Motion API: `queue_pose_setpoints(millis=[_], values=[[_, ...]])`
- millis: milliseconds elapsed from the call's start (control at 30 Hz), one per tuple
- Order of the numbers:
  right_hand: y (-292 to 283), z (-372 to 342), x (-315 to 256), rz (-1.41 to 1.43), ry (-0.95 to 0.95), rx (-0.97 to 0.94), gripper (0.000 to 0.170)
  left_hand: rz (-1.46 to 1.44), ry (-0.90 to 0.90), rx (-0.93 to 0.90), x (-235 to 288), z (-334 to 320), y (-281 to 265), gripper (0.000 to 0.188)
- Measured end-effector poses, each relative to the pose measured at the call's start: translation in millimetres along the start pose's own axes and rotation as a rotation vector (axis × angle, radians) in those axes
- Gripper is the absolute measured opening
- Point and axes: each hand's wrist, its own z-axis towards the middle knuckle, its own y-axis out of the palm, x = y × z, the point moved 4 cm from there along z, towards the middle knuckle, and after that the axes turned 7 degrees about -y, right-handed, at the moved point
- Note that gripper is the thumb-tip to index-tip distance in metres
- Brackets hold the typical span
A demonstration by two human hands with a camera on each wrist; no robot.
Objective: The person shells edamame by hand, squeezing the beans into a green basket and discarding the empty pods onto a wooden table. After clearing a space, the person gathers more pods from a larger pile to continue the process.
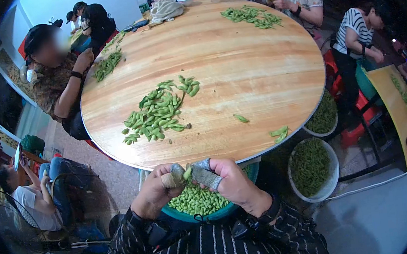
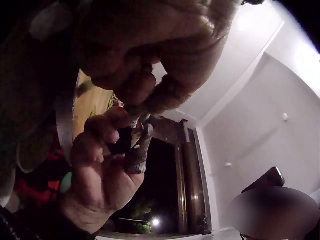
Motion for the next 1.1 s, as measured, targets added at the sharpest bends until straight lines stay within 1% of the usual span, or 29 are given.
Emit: queue_pose_setpoints(millis=[67, 100, 200, 300, 400, 600, 700, 800, 900, 1000, 1100], values=[[3.7, -1.9, -3.9, 0.034, -0.027, 0.016, 0.016, 0.037, -0.023, 0.033, -1.7, -1.1, 7.0, 0.007], [5.2, -3.0, -5.6, 0.052, -0.040, 0.024, 0.015, 0.016, -0.042, -0.011, -5.2, -0.5, 2.5, 0.007], [3.0, -4.9, -4.8, 0.074, 0.026, 0.020, 0.012, 0.013, -0.059, 0.007, -6.5, -0.9, 1.5, 0.007], [5.0, -5.7, -8.0, 0.059, -0.003, 0.017, 0.012, -0.010, -0.060, -0.011, -5.8, -2.5, 2.7, 0.006], [1.6, -6.6, -2.5, 0.002, 0.022, 0.023, 0.013, 0.005, -0.035, -0.009, -7.8, -1.3, 1.0, 0.017], [3.3, -6.6, -2.6, -0.005, 0.008, 0.045, 0.016, 0.036, -0.024, -0.026, -4.1, -2.4, 7.9, 0.016], [4.4, -7.8, -5.1, 0.016, 0.020, 0.051, 0.016, 0.037, -0.043, -0.001, -6.6, -2.5, 7.5, 0.016], [4.7, -6.7, -4.8, -0.024, -0.026, 0.053, 0.016, -0.007, -0.073, -0.045, -7.1, -3.6, 10.4, 0.012], [2.3, -5.2, 0.7, -0.022, -0.059, 0.031, 0.016, -0.016, -0.093, -0.049, -9.6, -2.6, 10.3, 0.013], [2.8, -7.4, -3.2, -0.010, -0.056, 0.047, 0.016, -0.037, -0.076, -0.058, -13.4, -1.5, 5.7, 0.013], [0.8, -10.4, -6.3, -0.021, -0.011, 0.010, 0.015, 0.010, -0.047, -0.017, -11.6, -0.9, 6.9, 0.013]])
